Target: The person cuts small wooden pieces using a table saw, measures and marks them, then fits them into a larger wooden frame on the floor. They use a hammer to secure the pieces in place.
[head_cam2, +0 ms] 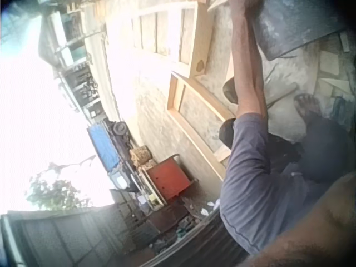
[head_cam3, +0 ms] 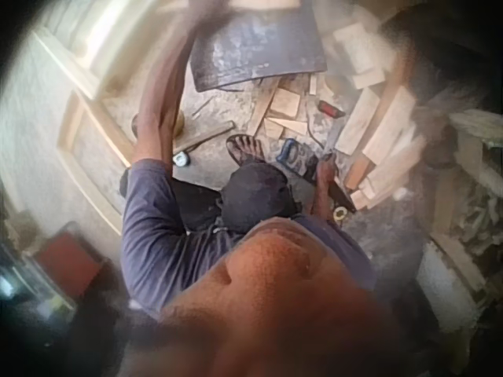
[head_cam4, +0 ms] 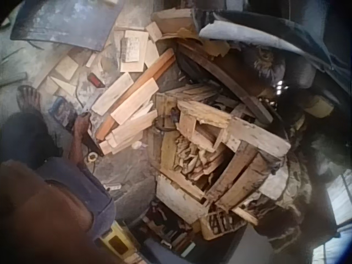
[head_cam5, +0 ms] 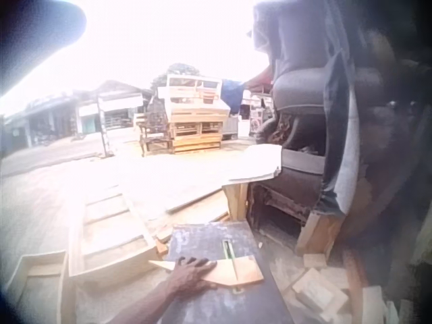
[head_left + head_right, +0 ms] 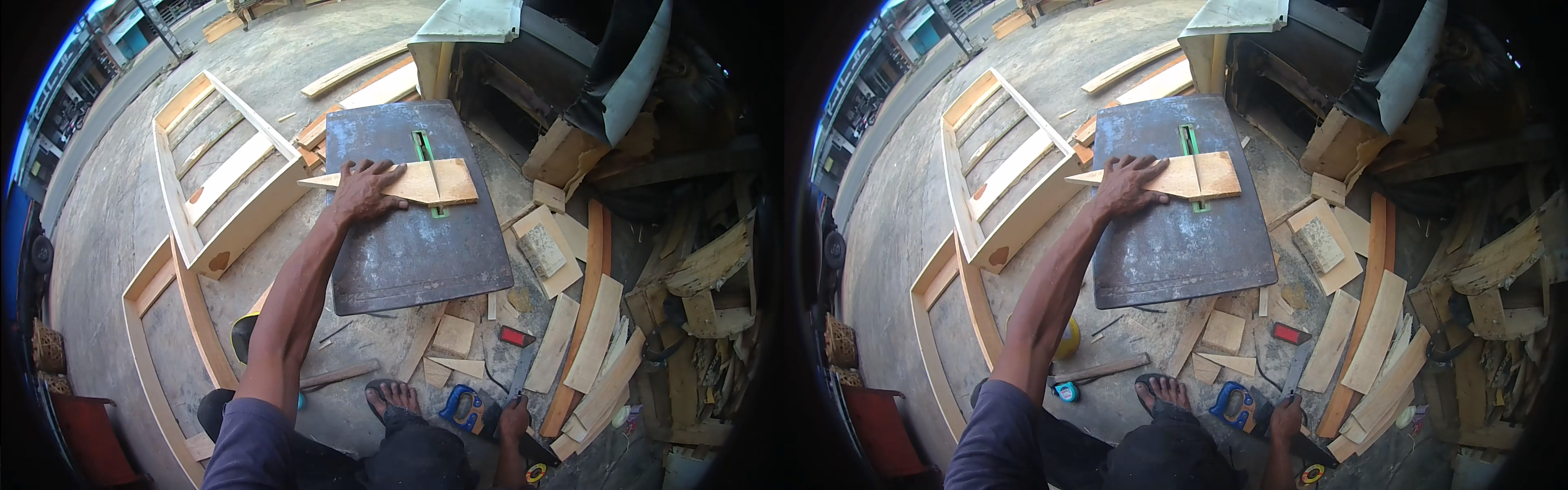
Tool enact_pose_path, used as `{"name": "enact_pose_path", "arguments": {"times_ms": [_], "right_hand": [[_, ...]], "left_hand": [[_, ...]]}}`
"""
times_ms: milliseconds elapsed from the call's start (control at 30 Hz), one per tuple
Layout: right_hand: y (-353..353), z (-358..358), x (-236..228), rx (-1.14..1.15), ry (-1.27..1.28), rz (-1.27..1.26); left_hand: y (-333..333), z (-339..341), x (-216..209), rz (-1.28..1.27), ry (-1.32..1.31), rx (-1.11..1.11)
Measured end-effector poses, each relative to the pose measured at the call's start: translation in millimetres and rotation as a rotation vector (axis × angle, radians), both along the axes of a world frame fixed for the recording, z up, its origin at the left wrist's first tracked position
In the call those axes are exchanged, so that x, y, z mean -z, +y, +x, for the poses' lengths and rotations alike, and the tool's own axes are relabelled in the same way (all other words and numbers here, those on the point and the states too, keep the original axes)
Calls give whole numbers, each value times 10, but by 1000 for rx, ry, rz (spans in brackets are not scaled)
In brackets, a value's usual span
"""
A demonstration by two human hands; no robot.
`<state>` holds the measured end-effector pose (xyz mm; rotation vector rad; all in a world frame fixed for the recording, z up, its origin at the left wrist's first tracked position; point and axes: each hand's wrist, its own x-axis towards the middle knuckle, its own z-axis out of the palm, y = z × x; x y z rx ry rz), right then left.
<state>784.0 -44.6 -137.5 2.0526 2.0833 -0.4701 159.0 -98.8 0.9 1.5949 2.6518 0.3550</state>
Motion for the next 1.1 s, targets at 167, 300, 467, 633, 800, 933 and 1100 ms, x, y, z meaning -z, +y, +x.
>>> {"name": "enact_pose_path", "arguments": {"times_ms": [167, 300, 467, 633, 800, 933, 1100], "right_hand": [[-24, 15, -2, -5, 40, 34], [62, 19, 133, -8, 69, 58], [324, 152, 171, -39, 10, 208], [312, -55, -98, -290, -45, 230], [-62, -796, -281, -521, -165, 291], [-190, -1401, -408, -901, 179, 156], [-620, -2279, -589, -1296, 361, -164]], "left_hand": [[109, -286, 28, -6, -51, -76], [-85, -664, -119, 61, -59, -100], [-1264, -616, -422, 146, 1, -133], [-3491, 173, -778, 270, -256, -483], [-5523, 1759, -730, 552, -853, -926], [-6328, 2771, -427, 233, -823, -1243], [-6683, 3249, 186, -119, -576, -958]]}}
